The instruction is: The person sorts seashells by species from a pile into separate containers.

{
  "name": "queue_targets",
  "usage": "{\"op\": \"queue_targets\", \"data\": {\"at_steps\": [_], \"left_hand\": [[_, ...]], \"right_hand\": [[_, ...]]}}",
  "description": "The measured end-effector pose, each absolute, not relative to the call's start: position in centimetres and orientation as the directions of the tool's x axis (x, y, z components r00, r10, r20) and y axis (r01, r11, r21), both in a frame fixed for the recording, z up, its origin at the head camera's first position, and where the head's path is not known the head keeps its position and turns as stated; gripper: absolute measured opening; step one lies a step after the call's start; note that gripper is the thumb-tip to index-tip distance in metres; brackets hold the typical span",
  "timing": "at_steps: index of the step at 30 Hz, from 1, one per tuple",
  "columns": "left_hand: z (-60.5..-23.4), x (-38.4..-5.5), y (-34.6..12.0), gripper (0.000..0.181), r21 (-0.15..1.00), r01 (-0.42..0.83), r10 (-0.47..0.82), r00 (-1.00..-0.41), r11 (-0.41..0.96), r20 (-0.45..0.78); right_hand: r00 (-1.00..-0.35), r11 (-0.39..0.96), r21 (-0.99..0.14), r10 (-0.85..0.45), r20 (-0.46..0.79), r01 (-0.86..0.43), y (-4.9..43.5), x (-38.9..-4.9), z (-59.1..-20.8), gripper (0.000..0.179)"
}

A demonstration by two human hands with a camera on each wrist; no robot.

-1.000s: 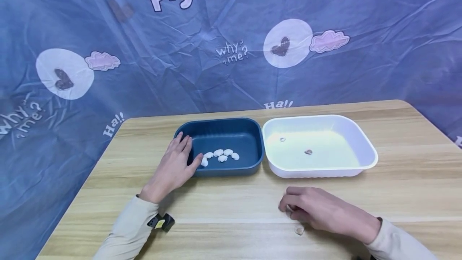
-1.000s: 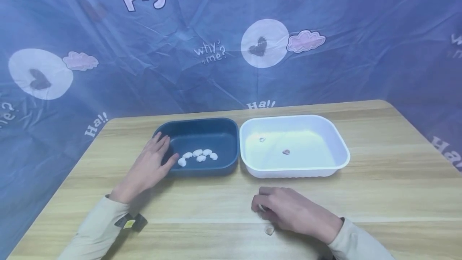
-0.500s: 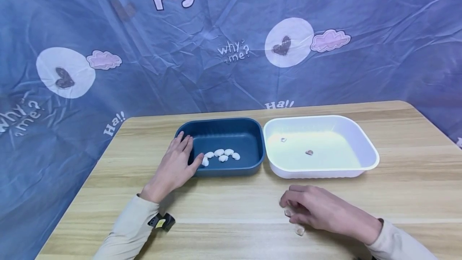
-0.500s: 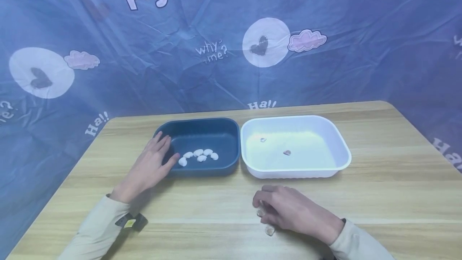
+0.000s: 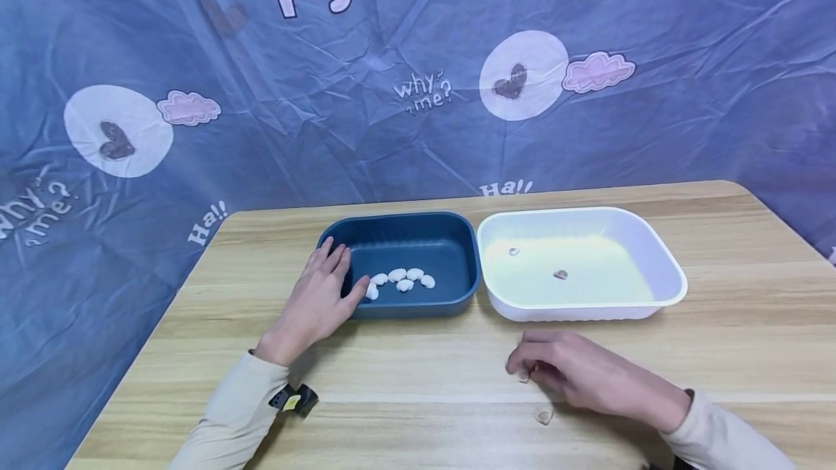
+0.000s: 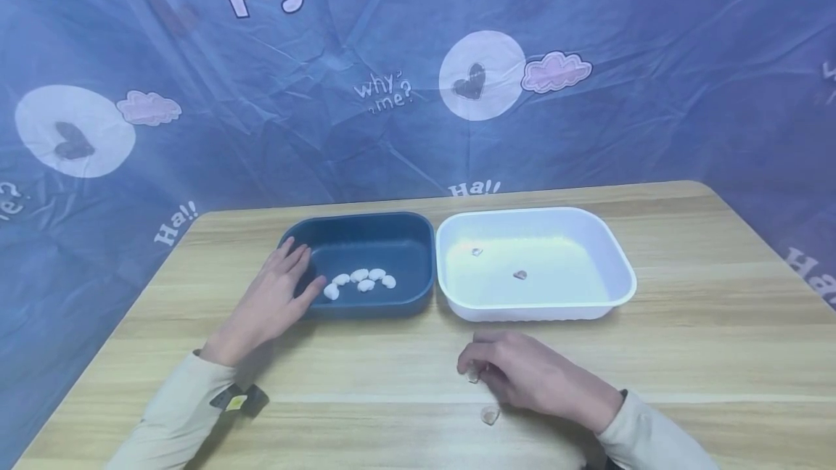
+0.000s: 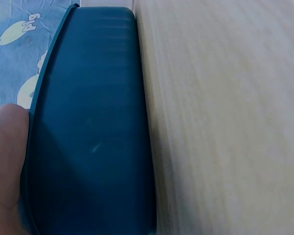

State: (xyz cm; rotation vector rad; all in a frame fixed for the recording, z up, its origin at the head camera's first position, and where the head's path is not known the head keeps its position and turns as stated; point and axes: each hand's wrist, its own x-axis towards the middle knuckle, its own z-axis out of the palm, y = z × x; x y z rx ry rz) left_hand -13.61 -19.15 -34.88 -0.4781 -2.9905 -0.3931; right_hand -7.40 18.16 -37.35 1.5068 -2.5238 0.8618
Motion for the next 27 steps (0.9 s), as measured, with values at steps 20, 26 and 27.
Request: {"op": "queue_targets", "data": {"at_steps": [20, 26, 27], "left_hand": [[-34.9, -13.6, -19.0, 0.064, 0.252, 0.330, 0.302, -0.942, 0.910, 0.145], [-35.0, -13.8, -19.0, 0.062, 0.211, 0.362, 0.328, -0.928, 0.908, 0.179], [-35.1, -13.8, -19.0, 0.062, 0.205, 0.368, 0.333, -0.924, 0.907, 0.188]], "right_hand": [[-0.497, 0.302, -0.517, -0.817, 0.292, -0.801, 19.2, -8.5, -37.4, 0.023], [-0.478, 0.280, -0.529, -0.831, 0.284, -0.801, 19.4, -8.4, -37.3, 0.028], [-0.465, 0.262, -0.538, -0.839, 0.283, -0.801, 19.4, -8.3, -37.3, 0.029]]}}
